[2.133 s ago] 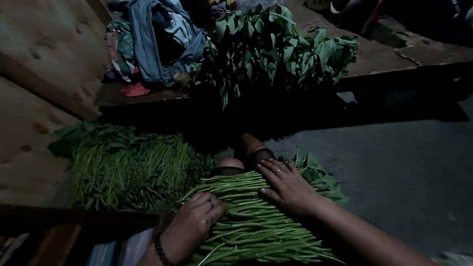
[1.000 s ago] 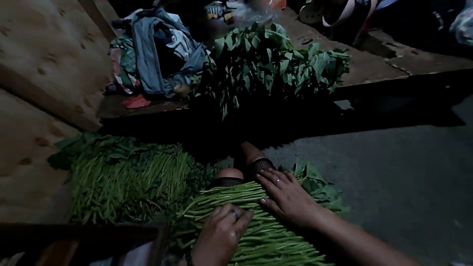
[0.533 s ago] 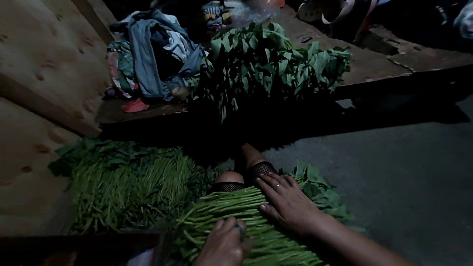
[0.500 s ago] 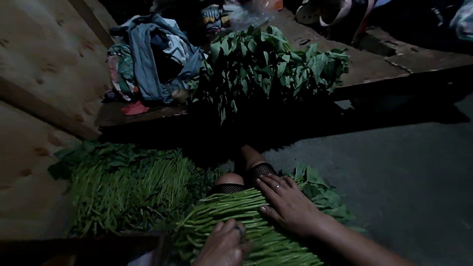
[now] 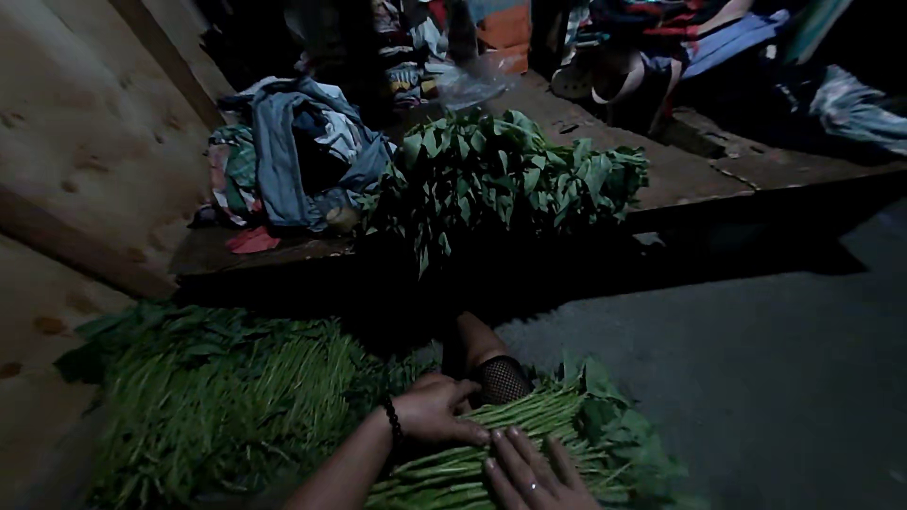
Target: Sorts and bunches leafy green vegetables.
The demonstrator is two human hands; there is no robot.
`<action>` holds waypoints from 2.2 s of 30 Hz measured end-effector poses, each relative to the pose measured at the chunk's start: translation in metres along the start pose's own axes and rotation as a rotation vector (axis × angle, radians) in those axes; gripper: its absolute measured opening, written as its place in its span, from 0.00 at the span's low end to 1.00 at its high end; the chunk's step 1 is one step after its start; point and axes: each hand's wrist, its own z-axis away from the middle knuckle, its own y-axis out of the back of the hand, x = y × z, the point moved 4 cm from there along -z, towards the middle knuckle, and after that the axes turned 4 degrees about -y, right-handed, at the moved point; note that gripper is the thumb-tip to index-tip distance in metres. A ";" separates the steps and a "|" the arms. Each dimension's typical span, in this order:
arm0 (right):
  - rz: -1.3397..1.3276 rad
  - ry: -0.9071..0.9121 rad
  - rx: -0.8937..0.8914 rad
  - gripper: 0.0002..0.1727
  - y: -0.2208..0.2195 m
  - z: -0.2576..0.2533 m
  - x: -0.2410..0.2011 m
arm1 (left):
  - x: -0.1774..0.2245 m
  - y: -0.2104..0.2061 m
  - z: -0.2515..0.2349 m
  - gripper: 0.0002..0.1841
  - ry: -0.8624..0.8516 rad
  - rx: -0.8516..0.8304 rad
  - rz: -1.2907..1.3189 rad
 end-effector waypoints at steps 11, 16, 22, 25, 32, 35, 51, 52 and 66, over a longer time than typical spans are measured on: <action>-0.031 -0.008 -0.010 0.42 -0.009 0.005 0.001 | 0.001 0.009 -0.001 0.19 0.006 0.013 0.134; -0.028 -0.016 -0.009 0.42 -0.007 0.005 0.001 | 0.004 0.003 -0.006 0.31 0.013 0.002 0.055; -0.032 -0.015 -0.022 0.42 -0.006 0.004 0.001 | 0.001 0.007 -0.005 0.20 -0.012 0.029 0.197; -0.042 -0.019 -0.022 0.42 -0.006 0.004 0.000 | 0.003 0.008 -0.004 0.19 -0.039 -0.002 0.156; -0.046 -0.031 -0.006 0.42 -0.001 0.000 0.000 | 0.003 0.005 -0.009 0.23 -0.003 0.016 0.234; -0.053 -0.057 -0.012 0.45 0.009 -0.009 0.003 | 0.004 0.006 -0.008 0.21 0.044 0.053 0.357; 0.084 -0.044 0.053 0.44 0.003 -0.010 -0.003 | -0.005 0.004 -0.009 0.14 0.025 0.114 0.469; 0.070 -0.047 0.045 0.44 0.003 -0.010 -0.003 | -0.005 0.004 -0.009 0.14 0.023 0.109 0.464; 0.076 -0.052 -0.003 0.47 0.007 -0.015 -0.002 | 0.007 0.012 -0.007 0.17 -0.067 0.058 0.188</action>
